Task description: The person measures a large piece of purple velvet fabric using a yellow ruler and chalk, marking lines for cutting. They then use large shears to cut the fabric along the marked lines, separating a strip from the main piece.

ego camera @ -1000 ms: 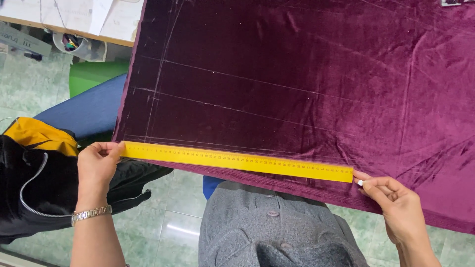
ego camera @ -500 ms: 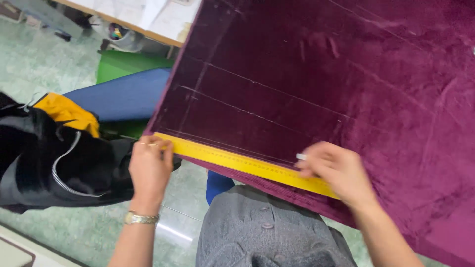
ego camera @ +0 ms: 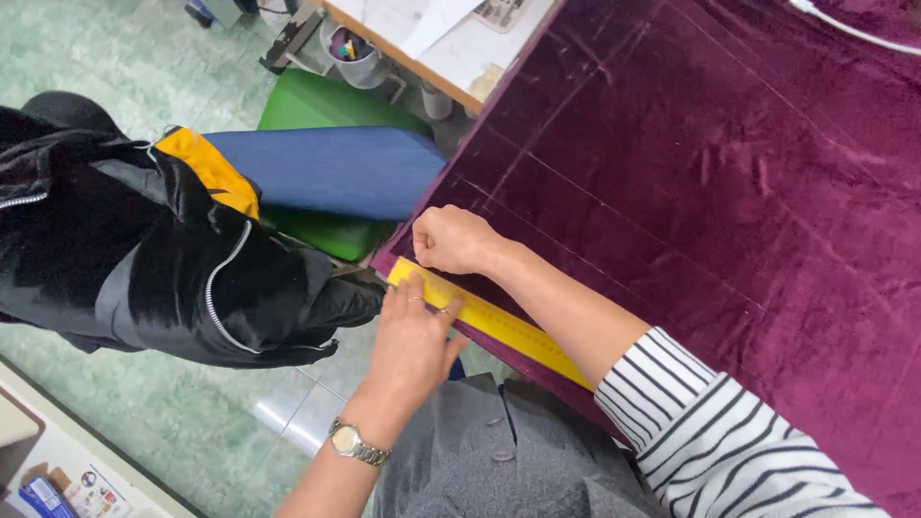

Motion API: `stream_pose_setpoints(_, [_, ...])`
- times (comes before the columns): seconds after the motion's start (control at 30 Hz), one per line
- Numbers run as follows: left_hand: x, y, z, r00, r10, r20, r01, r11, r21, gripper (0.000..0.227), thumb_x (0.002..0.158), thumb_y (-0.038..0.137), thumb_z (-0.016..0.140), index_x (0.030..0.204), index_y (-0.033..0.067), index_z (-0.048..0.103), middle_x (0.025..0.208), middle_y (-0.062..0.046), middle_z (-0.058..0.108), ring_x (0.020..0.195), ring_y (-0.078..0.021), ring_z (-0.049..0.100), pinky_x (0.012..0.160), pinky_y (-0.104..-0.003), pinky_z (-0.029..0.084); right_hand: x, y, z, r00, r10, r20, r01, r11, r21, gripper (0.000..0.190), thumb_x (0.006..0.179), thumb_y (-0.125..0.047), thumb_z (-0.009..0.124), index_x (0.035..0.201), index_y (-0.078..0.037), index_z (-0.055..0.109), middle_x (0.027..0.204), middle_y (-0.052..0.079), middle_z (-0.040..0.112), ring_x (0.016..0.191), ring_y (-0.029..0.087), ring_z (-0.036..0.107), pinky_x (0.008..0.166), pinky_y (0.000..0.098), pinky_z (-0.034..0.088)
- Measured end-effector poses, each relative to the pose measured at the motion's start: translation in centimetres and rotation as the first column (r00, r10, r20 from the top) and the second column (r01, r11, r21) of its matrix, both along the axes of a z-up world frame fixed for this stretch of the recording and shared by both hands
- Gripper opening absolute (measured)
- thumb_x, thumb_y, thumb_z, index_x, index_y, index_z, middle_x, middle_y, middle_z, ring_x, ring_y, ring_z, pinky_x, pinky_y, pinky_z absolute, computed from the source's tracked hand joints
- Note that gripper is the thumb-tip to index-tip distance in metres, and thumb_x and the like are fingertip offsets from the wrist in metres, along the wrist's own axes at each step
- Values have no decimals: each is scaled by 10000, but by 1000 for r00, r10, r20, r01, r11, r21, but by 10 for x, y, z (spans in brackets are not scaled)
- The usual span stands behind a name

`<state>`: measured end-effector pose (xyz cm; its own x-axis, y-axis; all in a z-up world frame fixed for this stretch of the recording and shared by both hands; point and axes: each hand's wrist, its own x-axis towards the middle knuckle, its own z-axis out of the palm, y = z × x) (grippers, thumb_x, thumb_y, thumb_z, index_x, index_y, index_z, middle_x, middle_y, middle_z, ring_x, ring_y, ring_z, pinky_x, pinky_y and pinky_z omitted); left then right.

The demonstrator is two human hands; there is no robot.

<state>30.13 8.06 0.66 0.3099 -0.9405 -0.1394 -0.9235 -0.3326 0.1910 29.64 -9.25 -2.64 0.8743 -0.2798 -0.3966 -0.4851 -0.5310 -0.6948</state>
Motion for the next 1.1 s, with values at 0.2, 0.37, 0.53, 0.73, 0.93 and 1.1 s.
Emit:
stream_pose_setpoints(0.2, [1,-13,38,992,-49,-113,76,966,247,484,772,456,748,1204,250,676,1339,-384,432,1271,-547,417,1068,-597,274,21,0,13,989,119,-89,-124,991,-50,101,733,-154,642,778,-132,730,751,93,714,776,325,703,674,434,557])
stream_pose_setpoints(0.37, [0,-18,39,990,-74,-119,113,921,373,513,821,495,684,1290,302,606,1391,-388,369,1323,-545,349,1078,-597,257,28,6,7,981,158,-109,-170,979,-113,99,751,-198,672,790,-152,750,774,116,712,775,334,707,666,449,570])
stream_pose_setpoints(0.53, [0,-20,40,992,-65,-105,105,891,442,513,853,500,652,1328,327,565,1413,-369,353,1337,-535,336,1090,-579,254,9,4,29,963,214,-165,-233,966,-111,134,725,-151,659,822,-120,746,823,154,716,823,374,696,712,473,556])
stream_pose_setpoints(0.73, [-4,-15,27,994,-103,-32,107,927,359,510,831,502,669,1306,335,585,1363,-397,394,1293,-545,395,1059,-571,297,-54,-5,61,944,214,-252,-240,968,-77,152,730,-123,637,820,-106,758,814,132,732,805,346,705,720,450,560])
stream_pose_setpoints(0.93, [-4,-4,12,991,-124,57,110,973,200,466,795,480,700,1243,369,637,1295,-389,471,1234,-534,472,1002,-565,359,-159,-23,58,949,84,-305,-61,995,83,156,749,-118,632,847,-56,737,730,90,714,705,253,680,664,366,532])
stream_pose_setpoints(1.1, [-7,-9,-8,971,-195,139,181,977,109,380,753,450,731,1117,346,700,1206,-205,562,1151,-359,555,981,-487,395,-244,-12,75,931,-321,-175,355,907,227,97,766,-30,608,811,-6,690,676,115,677,651,211,612,639,335,521])
